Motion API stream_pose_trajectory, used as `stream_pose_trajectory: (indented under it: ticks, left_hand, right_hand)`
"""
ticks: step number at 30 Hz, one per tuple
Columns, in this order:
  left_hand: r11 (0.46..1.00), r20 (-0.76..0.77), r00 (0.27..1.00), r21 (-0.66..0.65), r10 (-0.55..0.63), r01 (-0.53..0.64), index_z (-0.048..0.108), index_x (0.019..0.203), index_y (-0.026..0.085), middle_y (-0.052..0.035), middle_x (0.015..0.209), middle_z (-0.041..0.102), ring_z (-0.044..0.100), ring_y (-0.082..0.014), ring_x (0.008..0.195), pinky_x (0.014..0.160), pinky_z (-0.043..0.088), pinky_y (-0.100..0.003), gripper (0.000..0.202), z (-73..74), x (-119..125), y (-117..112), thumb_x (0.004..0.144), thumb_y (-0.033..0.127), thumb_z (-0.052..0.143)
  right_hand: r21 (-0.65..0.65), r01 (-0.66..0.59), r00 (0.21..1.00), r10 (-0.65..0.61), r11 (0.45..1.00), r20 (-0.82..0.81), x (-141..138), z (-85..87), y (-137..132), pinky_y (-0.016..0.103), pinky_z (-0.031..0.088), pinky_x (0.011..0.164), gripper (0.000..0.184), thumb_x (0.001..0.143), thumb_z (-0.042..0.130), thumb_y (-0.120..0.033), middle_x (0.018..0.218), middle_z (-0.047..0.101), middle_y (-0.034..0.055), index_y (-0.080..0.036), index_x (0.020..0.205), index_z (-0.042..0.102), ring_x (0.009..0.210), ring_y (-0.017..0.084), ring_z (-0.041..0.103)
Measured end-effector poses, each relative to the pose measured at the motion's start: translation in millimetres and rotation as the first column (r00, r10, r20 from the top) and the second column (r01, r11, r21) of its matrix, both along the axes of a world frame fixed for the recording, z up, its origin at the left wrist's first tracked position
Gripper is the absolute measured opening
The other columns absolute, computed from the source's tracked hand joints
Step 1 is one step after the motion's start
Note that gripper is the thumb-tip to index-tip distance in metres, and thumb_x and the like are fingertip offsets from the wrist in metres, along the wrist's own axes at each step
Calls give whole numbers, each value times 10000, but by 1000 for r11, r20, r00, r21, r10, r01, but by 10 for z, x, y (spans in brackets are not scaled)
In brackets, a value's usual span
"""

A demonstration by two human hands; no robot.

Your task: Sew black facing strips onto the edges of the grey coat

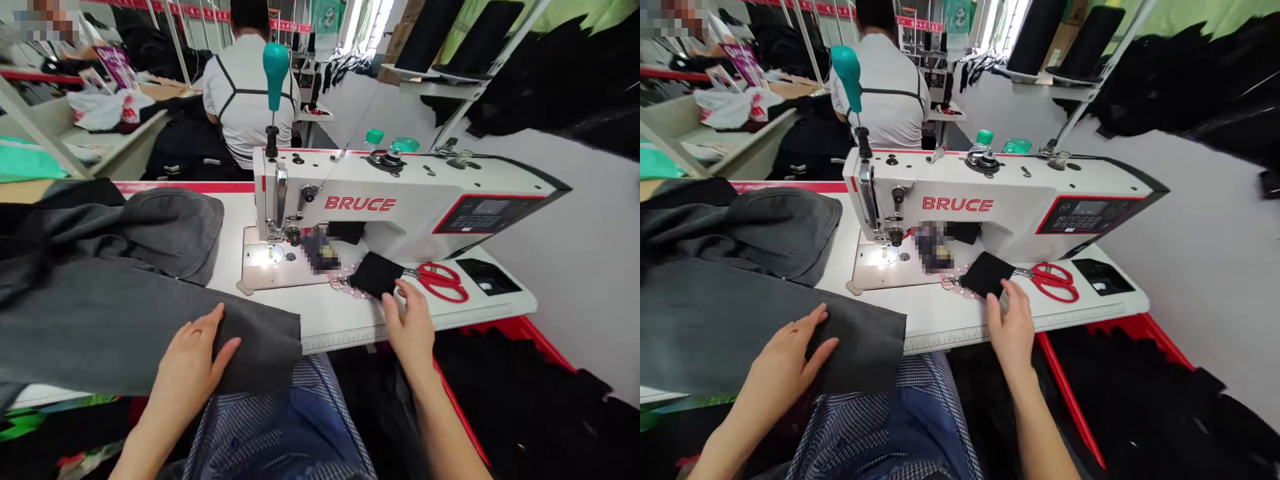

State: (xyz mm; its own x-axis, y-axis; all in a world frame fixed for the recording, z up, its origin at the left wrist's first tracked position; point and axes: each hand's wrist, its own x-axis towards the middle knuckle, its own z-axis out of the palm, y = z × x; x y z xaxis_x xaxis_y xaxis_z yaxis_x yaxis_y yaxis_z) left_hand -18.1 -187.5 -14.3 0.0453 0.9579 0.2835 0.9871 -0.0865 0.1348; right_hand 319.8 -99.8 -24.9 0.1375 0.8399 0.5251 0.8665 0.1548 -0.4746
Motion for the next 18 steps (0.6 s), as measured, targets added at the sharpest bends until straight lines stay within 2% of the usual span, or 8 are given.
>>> stream_pose_trajectory:
  ticks: [1, 3, 5, 8, 10, 13, 16, 18]
  left_hand:
    - [999, -28, 999, -48, -16, 15, 413, 1242, 76, -150, 1015, 624, 573, -263, 955, 856, 434, -406, 587, -12, 67, 72, 856, 503, 297]
    - [995, -74, 997, -102, -7, 0, 458, 1214, 60, -176, 1013, 625, 540, -301, 1019, 862, 414, -433, 635, -7, 144, 250, 835, 544, 295]
    - [990, -103, 995, -139, 5, -20, 472, 1208, 52, -186, 1008, 628, 515, -328, 1054, 866, 398, -456, 669, 10, 182, 437, 812, 568, 317]
    - [986, -132, 991, -163, 16, -38, 463, 1219, 58, -190, 1130, 570, 467, -347, 1105, 876, 379, -474, 689, -3, 233, 654, 787, 583, 353]
    - [988, -147, 989, -150, 25, -47, 456, 1228, 74, -189, 1211, 511, 418, -362, 1145, 884, 363, -493, 668, -51, 264, 723, 789, 569, 369]
    - [998, -87, 996, -47, 27, -31, 488, 1201, 99, -181, 1226, 497, 394, -375, 1156, 895, 344, -523, 578, -124, 293, 696, 805, 511, 396]
    - [991, 143, 986, 114, -90, 74, 529, 1141, 135, -134, 1181, 537, 471, -287, 1099, 930, 366, -447, 418, -102, 356, 549, 830, 395, 423]
    - [970, 326, 922, 187, -211, 156, 532, 1119, 176, -92, 1120, 570, 517, -215, 1038, 915, 408, -350, 330, -28, 460, 424, 829, 314, 456]
  right_hand:
    - [-67, 82, 996, -83, 994, -19, 109, 23, 82, 430, 427, 821, 478, 830, 414, -419, 1177, 505, 167, -130, 1210, 435, 1024, 269, 515]
    - [-207, 157, 985, -169, 966, -43, 255, 41, 205, 429, 440, 762, 583, 812, 401, -489, 1146, 534, 168, -129, 1269, 365, 951, 278, 552]
    - [-308, 170, 980, -193, 936, -47, 308, 24, 286, 440, 427, 755, 626, 800, 395, -529, 1070, 581, 153, -138, 1286, 346, 910, 287, 566]
    - [-348, 173, 978, -204, 921, -52, 285, -36, 387, 461, 404, 759, 689, 754, 450, -568, 977, 607, 140, -134, 1282, 362, 872, 298, 564]
    - [-324, 155, 973, -201, 933, -115, 253, -73, 457, 440, 418, 712, 733, 708, 525, -552, 890, 606, 114, -127, 1283, 362, 776, 271, 567]
    - [-225, 78, 920, -157, 971, -359, 205, -74, 508, 366, 442, 642, 749, 690, 596, -447, 784, 575, 55, -112, 1301, 321, 652, 192, 543]
    - [-30, 16, 786, -31, 999, -617, 97, 8, 393, 323, 457, 719, 683, 718, 604, -346, 899, 573, 65, -147, 1301, 311, 764, 163, 564]
    - [60, -33, 708, 65, 998, -703, -36, 77, 216, 325, 445, 808, 606, 733, 607, -305, 1003, 573, 76, -187, 1272, 356, 887, 165, 565]
